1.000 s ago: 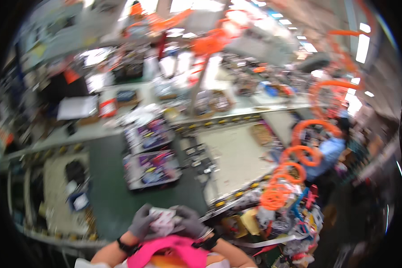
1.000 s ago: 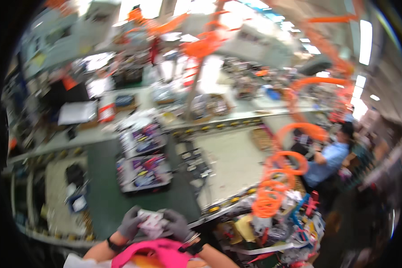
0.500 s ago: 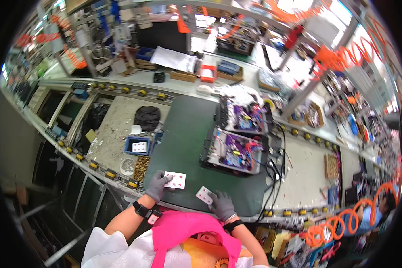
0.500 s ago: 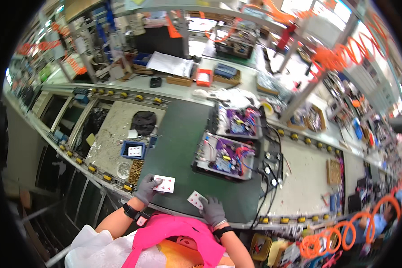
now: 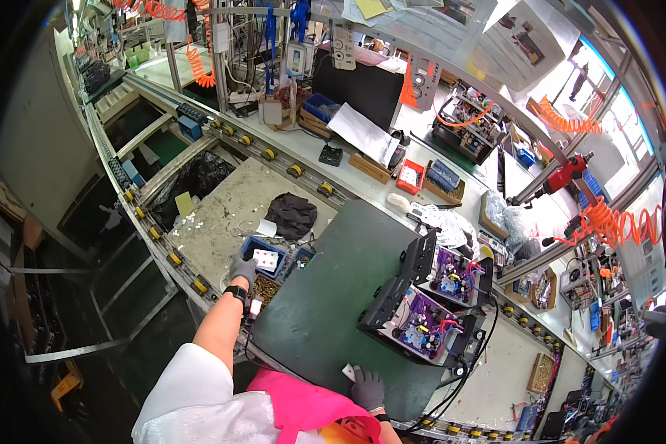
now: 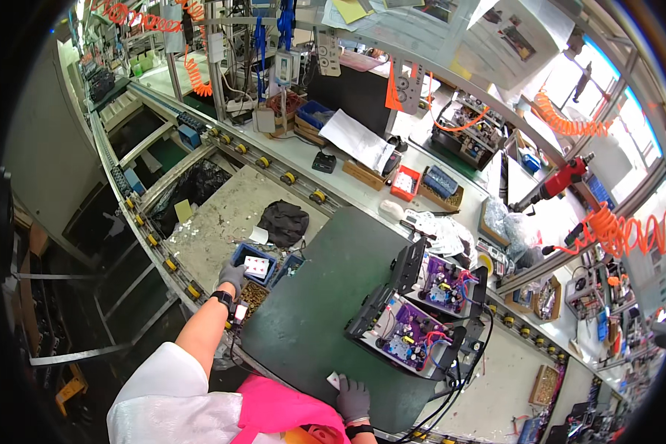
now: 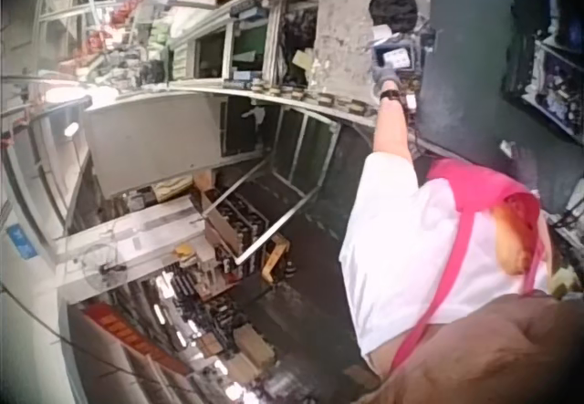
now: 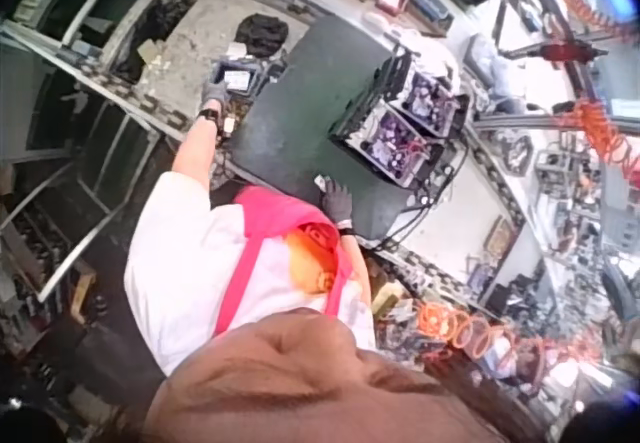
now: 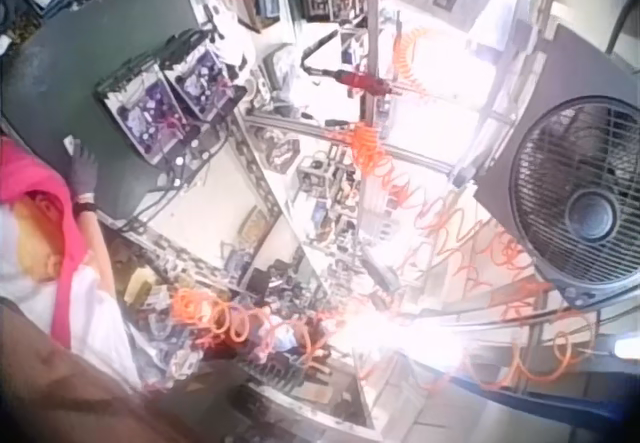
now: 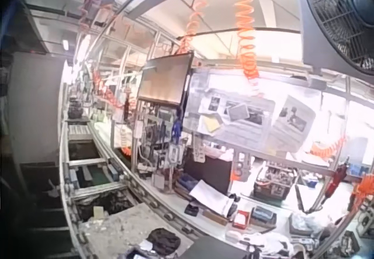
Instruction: Assembling electronic components into a metal chassis on a factory assembly line.
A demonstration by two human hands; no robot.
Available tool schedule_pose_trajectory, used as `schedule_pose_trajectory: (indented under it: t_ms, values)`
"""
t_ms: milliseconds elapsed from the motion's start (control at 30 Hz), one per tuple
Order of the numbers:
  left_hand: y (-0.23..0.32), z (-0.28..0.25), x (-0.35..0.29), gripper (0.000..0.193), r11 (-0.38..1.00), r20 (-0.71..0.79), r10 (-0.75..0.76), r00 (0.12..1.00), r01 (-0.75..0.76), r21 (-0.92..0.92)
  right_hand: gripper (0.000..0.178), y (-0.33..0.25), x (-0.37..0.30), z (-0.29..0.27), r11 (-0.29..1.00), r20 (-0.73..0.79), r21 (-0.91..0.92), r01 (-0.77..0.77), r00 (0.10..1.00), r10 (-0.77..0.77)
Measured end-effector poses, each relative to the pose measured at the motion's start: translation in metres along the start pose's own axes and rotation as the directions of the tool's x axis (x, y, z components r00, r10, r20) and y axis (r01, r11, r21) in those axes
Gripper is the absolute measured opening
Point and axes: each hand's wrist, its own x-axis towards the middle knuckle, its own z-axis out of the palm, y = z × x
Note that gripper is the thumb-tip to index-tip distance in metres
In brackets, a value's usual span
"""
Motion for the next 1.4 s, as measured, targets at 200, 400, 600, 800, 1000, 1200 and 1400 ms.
schedule_pose_trajectory:
  t_ms: [200,400,600,800,1000,1200,1400]
  values:
    - [0.02,0.038,-0.082,0.032,0.91,0.31,0.396,0.864,-0.414,-0.008,0.025,0.029,0.006,-0.043,0.894,-0.227,0.428,-0.13,0.942,0.246]
    - [0.07,0.032,-0.255,0.054,0.998,0.997,-0.026,-0.072,-0.063,0.022,0.02,-0.017,0.043,-0.092,0.306,-0.107,0.952,0.005,0.943,0.315]
    - [0.054,0.067,-0.286,0.035,0.985,0.974,-0.071,-0.214,0.14,0.102,0.035,-0.035,0.025,-0.136,0.191,-0.233,0.97,0.15,0.797,0.557]
    - [0.024,0.072,-0.27,0.026,0.995,0.995,-0.089,-0.035,0.042,0.09,0.032,-0.022,-0.012,-0.096,0.156,-0.189,0.982,0.109,0.651,0.735]
    - [-0.025,0.037,-0.176,0.025,0.991,0.865,-0.119,0.487,0.108,0.076,0.022,-0.012,-0.036,-0.074,0.099,0.014,0.989,-0.105,0.75,0.662]
    - [-0.044,0.009,-0.131,0.035,0.988,0.714,-0.001,0.7,0.113,-0.109,0.022,-0.003,-0.054,-0.048,0.105,0.003,0.989,-0.106,0.719,0.694]
    - [-0.038,-0.003,-0.112,0.036,0.988,0.684,0.042,0.729,0.069,-0.135,0.02,-0.005,-0.051,-0.034,0.048,0.049,0.993,-0.111,0.732,0.68]
